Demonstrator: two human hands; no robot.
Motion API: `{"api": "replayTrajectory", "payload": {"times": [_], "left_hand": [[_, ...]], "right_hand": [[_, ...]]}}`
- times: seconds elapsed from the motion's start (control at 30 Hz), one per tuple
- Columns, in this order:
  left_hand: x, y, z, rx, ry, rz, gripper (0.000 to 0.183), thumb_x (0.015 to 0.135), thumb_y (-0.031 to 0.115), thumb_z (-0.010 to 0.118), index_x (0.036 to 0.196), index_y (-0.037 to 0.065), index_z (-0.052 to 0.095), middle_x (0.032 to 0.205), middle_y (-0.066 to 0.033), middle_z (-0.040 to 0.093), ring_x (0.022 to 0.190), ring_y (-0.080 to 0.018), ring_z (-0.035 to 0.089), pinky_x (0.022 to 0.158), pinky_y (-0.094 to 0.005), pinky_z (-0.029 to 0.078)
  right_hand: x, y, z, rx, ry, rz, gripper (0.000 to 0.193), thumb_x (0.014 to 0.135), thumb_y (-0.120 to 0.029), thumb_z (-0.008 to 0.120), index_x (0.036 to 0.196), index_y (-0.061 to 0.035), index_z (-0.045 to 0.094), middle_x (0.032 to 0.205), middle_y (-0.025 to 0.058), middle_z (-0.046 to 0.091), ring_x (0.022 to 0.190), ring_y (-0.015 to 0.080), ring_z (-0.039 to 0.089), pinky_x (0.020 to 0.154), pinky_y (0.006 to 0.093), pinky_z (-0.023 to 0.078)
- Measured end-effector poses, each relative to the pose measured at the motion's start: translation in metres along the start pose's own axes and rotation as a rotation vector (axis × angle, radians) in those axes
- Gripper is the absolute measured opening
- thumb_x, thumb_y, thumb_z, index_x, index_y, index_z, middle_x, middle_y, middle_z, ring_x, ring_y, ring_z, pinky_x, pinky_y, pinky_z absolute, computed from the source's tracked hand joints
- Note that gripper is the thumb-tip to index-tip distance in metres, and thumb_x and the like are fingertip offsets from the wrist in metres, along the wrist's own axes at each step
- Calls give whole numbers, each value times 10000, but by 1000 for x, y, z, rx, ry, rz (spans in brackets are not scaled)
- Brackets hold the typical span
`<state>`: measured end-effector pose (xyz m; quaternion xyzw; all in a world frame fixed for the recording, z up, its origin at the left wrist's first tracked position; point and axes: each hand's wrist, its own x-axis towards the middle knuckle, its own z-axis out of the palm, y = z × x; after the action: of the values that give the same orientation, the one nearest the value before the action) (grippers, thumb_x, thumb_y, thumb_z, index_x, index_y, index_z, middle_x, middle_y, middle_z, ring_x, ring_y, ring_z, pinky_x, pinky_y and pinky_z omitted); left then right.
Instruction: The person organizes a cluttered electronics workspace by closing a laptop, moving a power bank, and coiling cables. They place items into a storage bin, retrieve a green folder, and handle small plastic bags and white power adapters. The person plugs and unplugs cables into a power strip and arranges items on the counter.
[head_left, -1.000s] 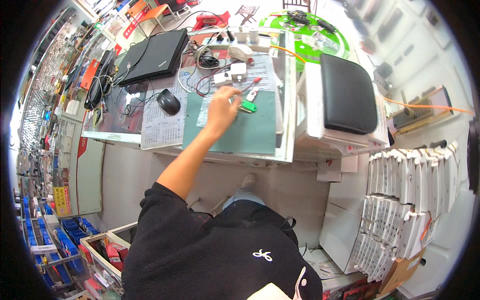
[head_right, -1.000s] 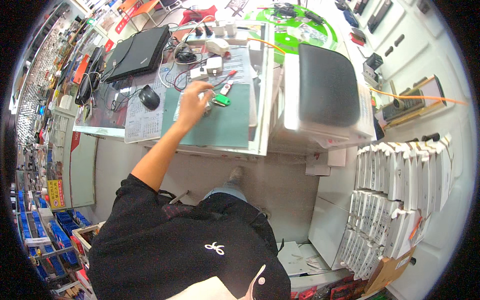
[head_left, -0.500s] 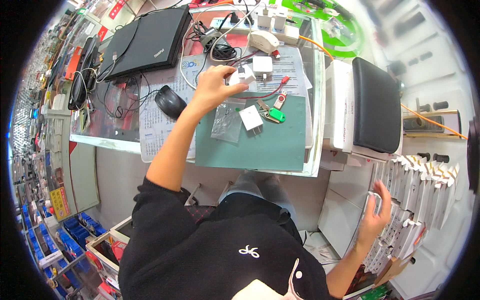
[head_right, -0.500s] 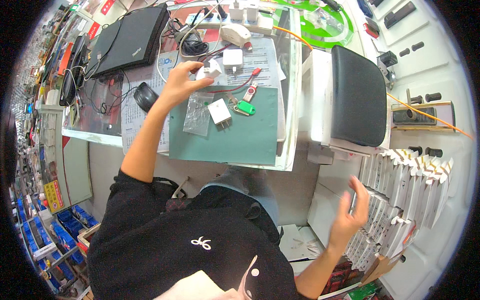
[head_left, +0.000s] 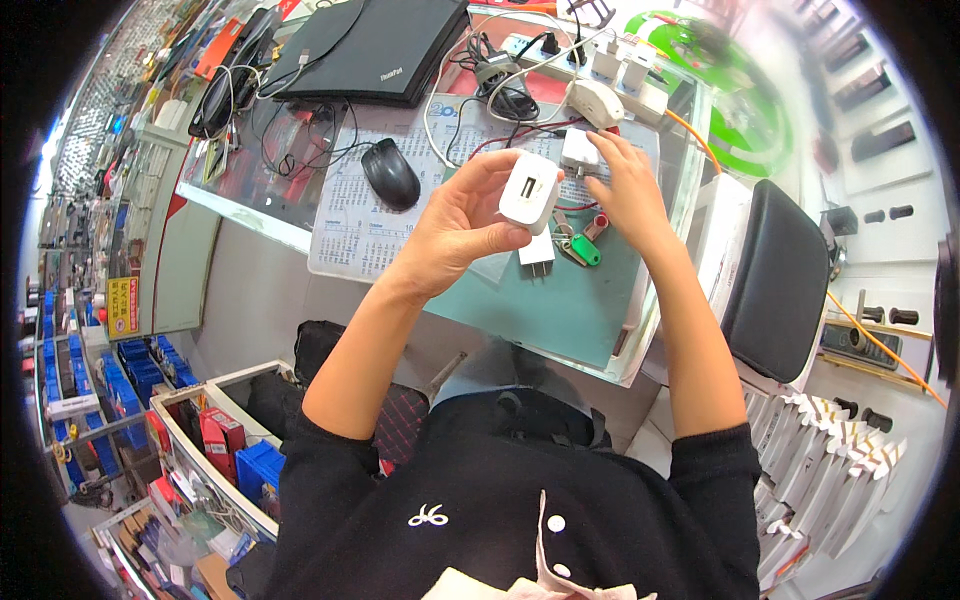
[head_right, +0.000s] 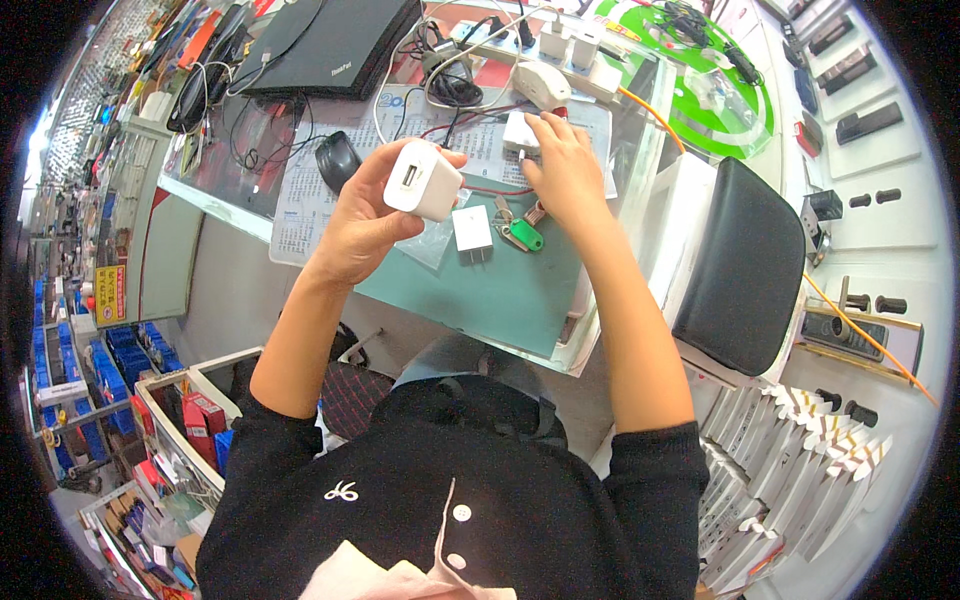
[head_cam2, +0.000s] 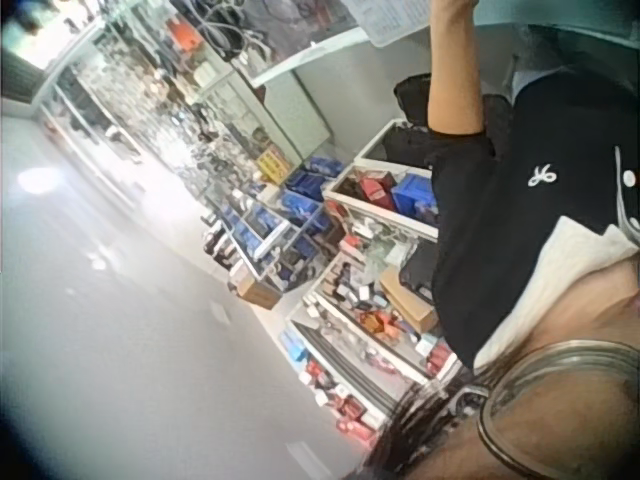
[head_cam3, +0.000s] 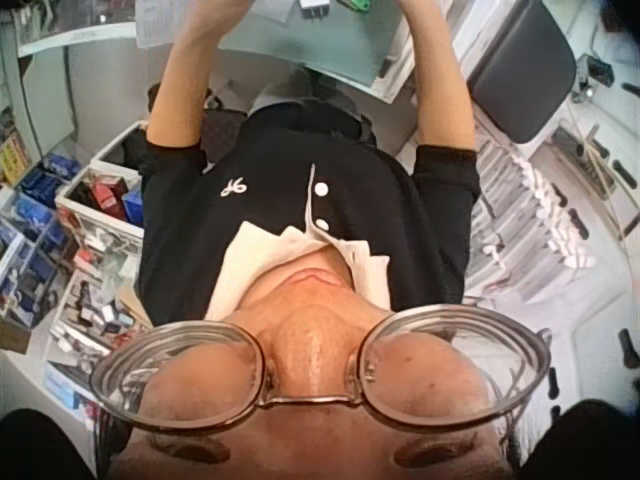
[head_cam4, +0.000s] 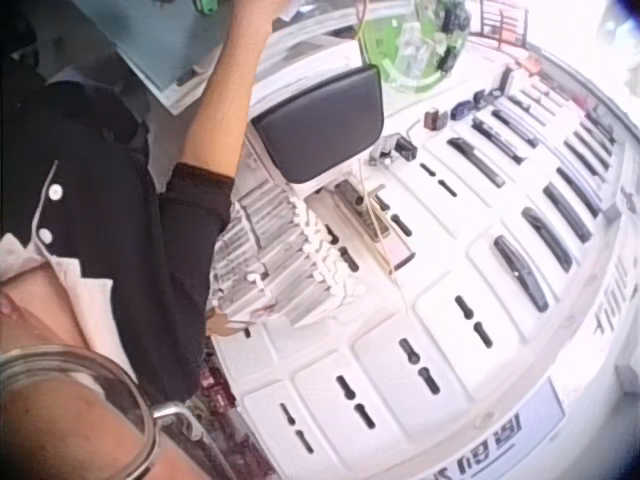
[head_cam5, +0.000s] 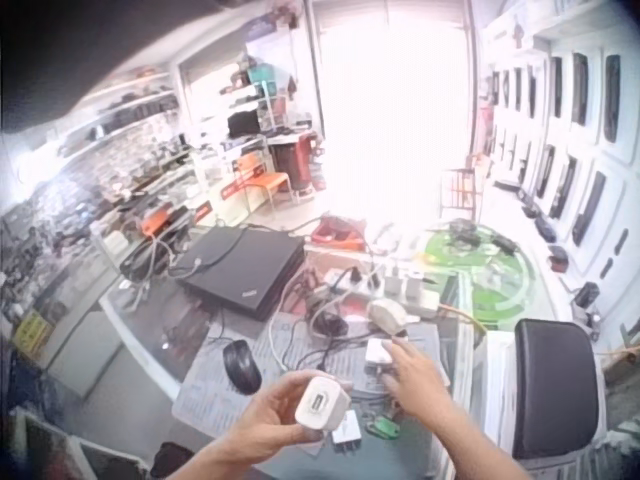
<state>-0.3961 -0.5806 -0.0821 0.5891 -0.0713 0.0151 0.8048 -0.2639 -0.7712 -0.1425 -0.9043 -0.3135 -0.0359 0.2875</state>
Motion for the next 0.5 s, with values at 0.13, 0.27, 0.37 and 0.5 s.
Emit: {"api": "replayTrajectory", "payload": {"times": [0.13, 0.27, 0.37, 0.5], "left_hand": [[-10, -7, -3, -8, 188, -15, 580, 767, 85, 734, 1278, 58, 462, 1270, -203, 550, 1095, -262, 588, 949, -388, 473], [-28, -10, -18, 50, 323, -203, 531, 821, 157, 692, 1266, 16, 439, 1145, -155, 585, 1027, -227, 598, 928, -385, 491], [-32, -18, -25, 171, 288, -357, 472, 805, 174, 658, 1211, 37, 460, 1092, -96, 589, 1013, -191, 584, 910, -357, 476], [-24, -28, -25, 837, 60, -240, 502, 640, 94, 645, 1110, 45, 475, 1005, -82, 569, 982, -203, 556, 829, -326, 449]], "right_hand": [[15, 11, 20, -134, -85, -3, 628, 736, -186, 721, 1320, -145, 492, 1331, 118, 483, 1155, 353, 491, 964, 425, 430], [20, 12, 31, -146, -24, 0, 627, 719, -196, 732, 1305, -174, 510, 1269, 109, 518, 1105, 343, 519, 941, 419, 444], [20, 17, 39, -128, 43, -34, 618, 706, -176, 728, 1290, -180, 526, 1231, 108, 537, 1091, 337, 525, 930, 418, 449], [19, 11, 32, -197, 28, -14, 588, 700, -182, 729, 1260, -159, 552, 1224, 120, 539, 1092, 325, 527, 936, 419, 439]]}}
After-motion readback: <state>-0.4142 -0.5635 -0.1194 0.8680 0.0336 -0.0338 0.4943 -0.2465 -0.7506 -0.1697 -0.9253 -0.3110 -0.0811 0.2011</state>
